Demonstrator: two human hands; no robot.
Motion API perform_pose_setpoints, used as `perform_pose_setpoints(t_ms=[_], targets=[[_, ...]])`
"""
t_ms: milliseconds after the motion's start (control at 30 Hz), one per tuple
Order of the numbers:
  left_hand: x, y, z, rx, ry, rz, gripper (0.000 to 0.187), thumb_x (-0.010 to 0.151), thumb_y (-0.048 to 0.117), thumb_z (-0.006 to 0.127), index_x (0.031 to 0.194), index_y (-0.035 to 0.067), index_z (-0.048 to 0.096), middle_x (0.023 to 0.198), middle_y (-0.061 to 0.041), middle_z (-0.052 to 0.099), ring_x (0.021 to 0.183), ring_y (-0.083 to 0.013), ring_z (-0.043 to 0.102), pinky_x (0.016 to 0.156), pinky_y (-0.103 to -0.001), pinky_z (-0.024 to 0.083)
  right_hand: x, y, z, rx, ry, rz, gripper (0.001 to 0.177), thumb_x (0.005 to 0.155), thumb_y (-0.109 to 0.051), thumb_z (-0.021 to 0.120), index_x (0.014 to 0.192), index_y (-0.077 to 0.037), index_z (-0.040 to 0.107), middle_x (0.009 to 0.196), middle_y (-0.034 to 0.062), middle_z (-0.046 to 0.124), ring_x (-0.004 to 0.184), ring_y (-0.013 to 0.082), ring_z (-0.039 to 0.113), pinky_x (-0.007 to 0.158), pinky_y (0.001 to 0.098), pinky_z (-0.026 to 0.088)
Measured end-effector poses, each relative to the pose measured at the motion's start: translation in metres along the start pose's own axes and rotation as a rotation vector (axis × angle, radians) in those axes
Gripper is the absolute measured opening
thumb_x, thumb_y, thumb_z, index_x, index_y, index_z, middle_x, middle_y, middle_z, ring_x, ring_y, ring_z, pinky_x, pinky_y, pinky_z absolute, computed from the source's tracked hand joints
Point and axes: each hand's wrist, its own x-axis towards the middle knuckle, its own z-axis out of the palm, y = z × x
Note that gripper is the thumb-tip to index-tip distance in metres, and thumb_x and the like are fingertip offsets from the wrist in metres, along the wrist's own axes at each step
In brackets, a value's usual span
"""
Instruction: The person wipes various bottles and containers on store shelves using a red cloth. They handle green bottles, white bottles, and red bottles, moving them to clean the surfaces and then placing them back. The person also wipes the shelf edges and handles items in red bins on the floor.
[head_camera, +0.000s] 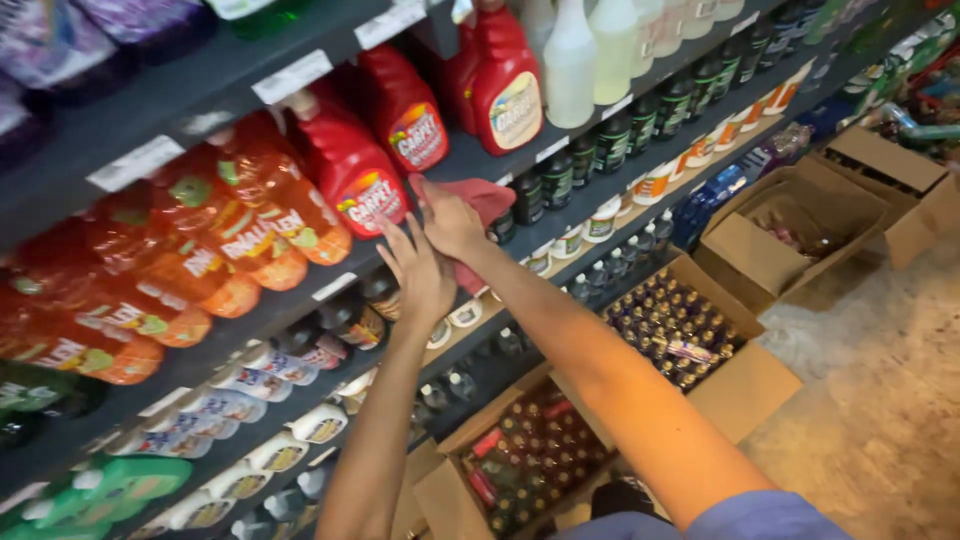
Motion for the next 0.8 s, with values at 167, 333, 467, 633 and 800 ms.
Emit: perform_pose_setpoints(t_ms=[167,333,467,633,800], targets=[[0.027,0.065,-0.019,-0.176,0.068,0.129,0.107,0.070,0.000,0.072,0.160,-0.010,0.015,0.164,-0.041,-0.008,0.155,-0.0550,0.003,0.127,-0.062,0.008,-0.033,0.000,-0.058,0.522,0.410,-0.061,0.026,0.101,-0.026,0.054,0.120,-0.017,0.069,0.102,0.0200,0.074,0.107,0.0435,0.069,0.091,0.0524,0.055],[0.072,0.087,0.046,-0.330,0.081,0.198,0.109,0.068,0.002,0.072,0.162,-0.004,0.018,0.166,-0.038,-0.002,0.155,-0.0546,0.010,0.128,-0.060,0.011,-0.003,0.070,-0.090,0.689,0.501,-0.126,0.019,0.100,-0.023,0.061,0.113,-0.016,0.073,0.096,0.0154,0.075,0.103,0.0319,0.072,0.088,0.0457,0.055],[0.096,0.100,0.090,-0.453,0.176,0.245,0.109,0.069,0.011,0.076,0.162,-0.001,0.021,0.164,-0.036,0.015,0.151,-0.0564,0.022,0.127,-0.059,0.018,0.010,0.100,-0.120,0.713,0.489,-0.166,0.019,0.098,-0.020,0.067,0.113,-0.011,0.073,0.106,0.0193,0.071,0.112,0.0364,0.068,0.098,0.0461,0.051],[0.121,0.099,0.110,-0.463,0.230,0.171,0.111,0.072,0.012,0.078,0.163,0.000,0.016,0.161,-0.038,0.018,0.149,-0.0583,0.023,0.125,-0.062,0.021,0.022,0.116,-0.148,0.695,0.585,-0.314,0.014,0.095,-0.010,0.066,0.103,0.001,0.067,0.123,0.0212,0.059,0.124,0.0432,0.058,0.110,0.0501,0.042],[0.139,0.108,0.099,-0.552,0.244,0.095,0.100,0.075,0.010,0.073,0.159,-0.007,0.022,0.156,-0.039,0.029,0.147,-0.0554,0.031,0.125,-0.058,0.024,0.029,0.117,-0.159,0.549,0.549,-0.335,0.019,0.096,-0.015,0.068,0.103,0.002,0.064,0.145,0.0229,0.047,0.130,0.0490,0.055,0.110,0.0547,0.044]])
